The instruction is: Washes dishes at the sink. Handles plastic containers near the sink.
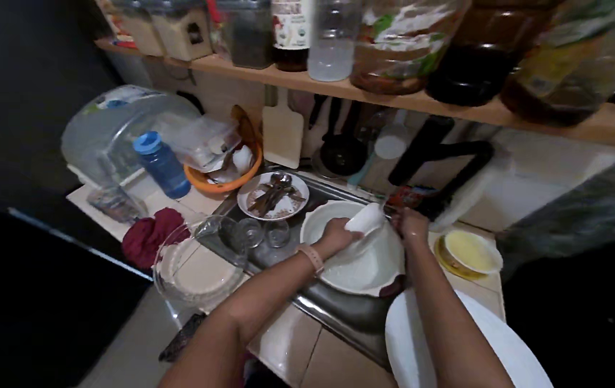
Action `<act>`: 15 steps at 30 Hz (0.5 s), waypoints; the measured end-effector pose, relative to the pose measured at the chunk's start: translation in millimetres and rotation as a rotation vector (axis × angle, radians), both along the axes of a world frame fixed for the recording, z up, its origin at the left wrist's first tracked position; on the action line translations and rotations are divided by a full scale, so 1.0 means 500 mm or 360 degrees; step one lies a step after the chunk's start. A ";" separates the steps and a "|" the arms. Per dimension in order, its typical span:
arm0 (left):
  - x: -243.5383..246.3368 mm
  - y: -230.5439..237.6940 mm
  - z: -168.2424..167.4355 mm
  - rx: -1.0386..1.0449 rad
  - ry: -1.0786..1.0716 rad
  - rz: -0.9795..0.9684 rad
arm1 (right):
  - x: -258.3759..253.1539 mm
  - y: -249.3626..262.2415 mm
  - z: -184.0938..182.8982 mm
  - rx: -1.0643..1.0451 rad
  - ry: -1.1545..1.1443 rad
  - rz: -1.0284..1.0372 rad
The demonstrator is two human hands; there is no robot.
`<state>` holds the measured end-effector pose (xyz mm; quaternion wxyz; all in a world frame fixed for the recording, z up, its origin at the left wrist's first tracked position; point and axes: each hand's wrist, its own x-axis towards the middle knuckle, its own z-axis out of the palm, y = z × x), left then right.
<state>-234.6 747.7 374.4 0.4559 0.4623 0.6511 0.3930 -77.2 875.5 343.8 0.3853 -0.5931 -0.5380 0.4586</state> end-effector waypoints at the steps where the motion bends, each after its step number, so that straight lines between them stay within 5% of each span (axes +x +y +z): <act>1: -0.001 0.003 0.004 -0.0014 -0.0110 0.0054 | -0.001 0.002 0.000 0.0027 -0.0003 -0.0010; 8: -0.049 -0.052 0.046 -0.0235 -0.0623 0.0412 | -0.014 -0.003 -0.003 0.0215 0.0054 0.0140; 11: -0.071 -0.077 0.045 -0.0230 -0.0770 0.0510 | -0.041 -0.069 0.023 -0.0051 -0.0204 0.0343; 15: -0.064 -0.107 0.042 0.0045 -0.0439 0.0332 | -0.090 -0.188 0.085 -0.0527 0.0138 0.0414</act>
